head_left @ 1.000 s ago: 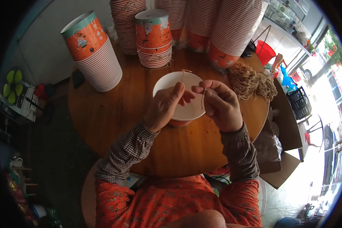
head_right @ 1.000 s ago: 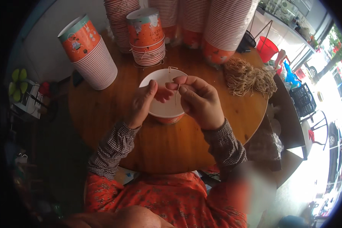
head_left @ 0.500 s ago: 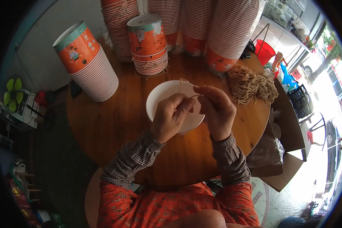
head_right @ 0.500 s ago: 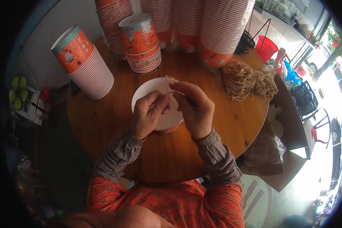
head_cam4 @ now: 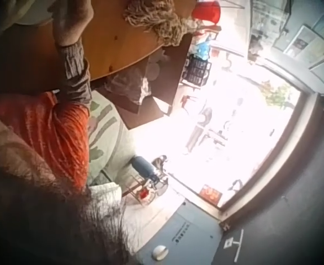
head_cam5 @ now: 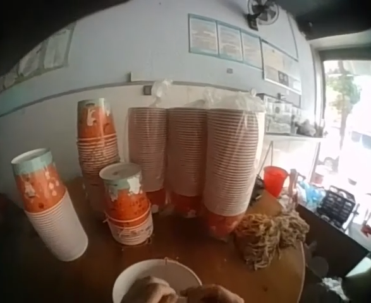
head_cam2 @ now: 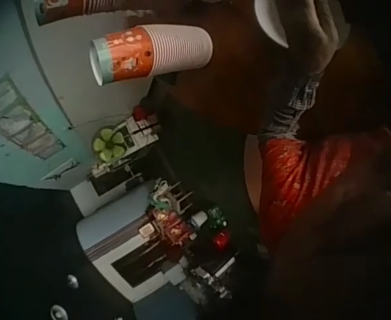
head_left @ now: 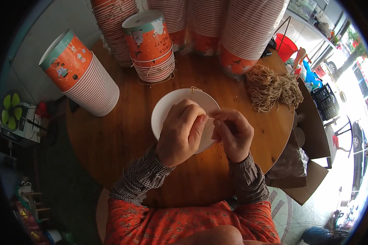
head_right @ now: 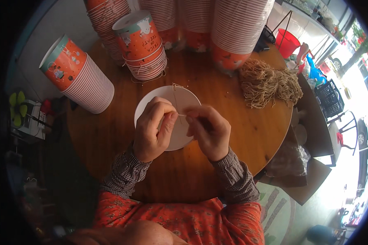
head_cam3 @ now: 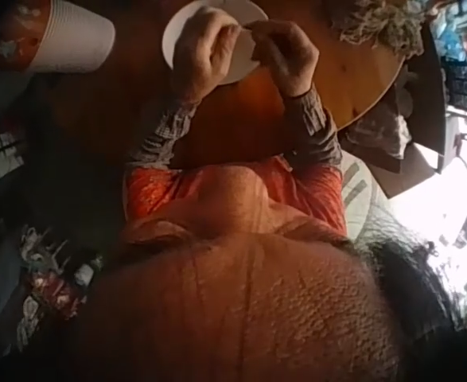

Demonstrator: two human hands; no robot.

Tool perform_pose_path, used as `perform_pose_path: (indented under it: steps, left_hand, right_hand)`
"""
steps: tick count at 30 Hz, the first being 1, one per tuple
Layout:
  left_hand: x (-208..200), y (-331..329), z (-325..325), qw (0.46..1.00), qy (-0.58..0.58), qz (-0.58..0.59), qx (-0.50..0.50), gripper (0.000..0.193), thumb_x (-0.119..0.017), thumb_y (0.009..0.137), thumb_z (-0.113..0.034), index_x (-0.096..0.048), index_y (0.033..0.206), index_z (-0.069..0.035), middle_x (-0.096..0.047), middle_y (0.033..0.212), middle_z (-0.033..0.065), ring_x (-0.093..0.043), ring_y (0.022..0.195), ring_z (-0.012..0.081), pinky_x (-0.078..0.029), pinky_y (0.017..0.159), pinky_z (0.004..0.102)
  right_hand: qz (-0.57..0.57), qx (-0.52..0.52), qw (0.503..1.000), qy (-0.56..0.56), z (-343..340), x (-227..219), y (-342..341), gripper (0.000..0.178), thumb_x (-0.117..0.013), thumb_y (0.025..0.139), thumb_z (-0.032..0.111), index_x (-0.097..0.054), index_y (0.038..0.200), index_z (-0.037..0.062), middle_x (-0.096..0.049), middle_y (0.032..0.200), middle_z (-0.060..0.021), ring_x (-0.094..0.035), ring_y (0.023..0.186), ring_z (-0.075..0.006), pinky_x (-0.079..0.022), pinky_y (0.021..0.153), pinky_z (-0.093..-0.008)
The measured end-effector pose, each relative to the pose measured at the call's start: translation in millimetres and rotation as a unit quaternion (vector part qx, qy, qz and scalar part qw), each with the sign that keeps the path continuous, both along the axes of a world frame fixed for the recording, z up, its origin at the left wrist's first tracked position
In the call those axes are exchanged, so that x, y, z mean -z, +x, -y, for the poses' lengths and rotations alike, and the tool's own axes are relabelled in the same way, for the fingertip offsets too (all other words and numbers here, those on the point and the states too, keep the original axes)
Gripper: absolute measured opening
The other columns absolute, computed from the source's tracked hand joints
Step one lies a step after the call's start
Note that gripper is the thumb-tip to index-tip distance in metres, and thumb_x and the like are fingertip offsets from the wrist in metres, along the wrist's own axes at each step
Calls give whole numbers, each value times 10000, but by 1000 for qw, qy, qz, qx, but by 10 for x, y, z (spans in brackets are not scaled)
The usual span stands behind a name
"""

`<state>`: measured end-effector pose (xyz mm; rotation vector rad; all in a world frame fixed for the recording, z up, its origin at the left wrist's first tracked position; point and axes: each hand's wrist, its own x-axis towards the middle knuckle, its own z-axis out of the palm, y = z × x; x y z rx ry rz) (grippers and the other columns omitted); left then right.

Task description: Attaching string handles to decorative paper buckets at a wooden workbench.

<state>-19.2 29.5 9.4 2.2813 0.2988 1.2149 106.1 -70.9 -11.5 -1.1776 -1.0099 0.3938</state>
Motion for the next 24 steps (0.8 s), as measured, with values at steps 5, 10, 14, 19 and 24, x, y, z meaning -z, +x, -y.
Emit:
perform_pose_path:
  steps: [5, 10, 14, 19, 24]
  left_hand:
    - [-53, -9, 27, 1000, -24, -3, 16, 117, -627, 816, 33, -548, 889, -13, -558, 869, 115, -549, 795, 281, -458, 699, 356]
    - [-38, -48, 22, 999, -10, -5, 40, 128, -627, 822, 34, -557, 921, -9, -563, 884, 112, -564, 808, 268, -467, 682, 339]
    - [-94, -105, 71, 997, 22, -75, 24, 167, -675, 821, -83, -566, 933, -24, -577, 915, 115, -583, 831, 266, -465, 747, 379]
    - [-47, -413, 155, 914, 126, -385, 36, 332, -753, 747, -230, -593, 967, -40, -627, 888, 108, -618, 845, 288, -481, 834, 410]
    - [-93, -299, -41, 991, -61, -110, -40, 156, -691, 821, -77, -590, 908, 3, -635, 773, 133, -638, 673, 257, -493, 600, 331]
  right_hand:
    - [-3, 6, 1000, 18, -56, 91, 40, 111, -695, 808, -17, -621, 888, -8, -623, 811, -14, -532, 651, -41, -428, 582, -187]
    - [63, -22, 998, 0, -39, 160, 116, 108, -706, 801, -3, -634, 880, 14, -611, 804, 4, -507, 646, -35, -408, 570, -186]
    - [-16, 79, 996, 28, -14, 126, 195, 31, -626, 855, -14, -626, 884, -3, -600, 784, -6, -513, 637, -38, -400, 545, -186]
    - [-69, 294, 940, 156, -109, 202, 827, 24, -599, 883, 2, -602, 902, -13, -587, 811, -24, -523, 644, -60, -418, 570, -195]
    - [95, 189, 971, 113, -86, 269, 414, 73, -600, 823, -38, -591, 891, -11, -590, 906, -94, -571, 791, -150, -471, 696, -259]
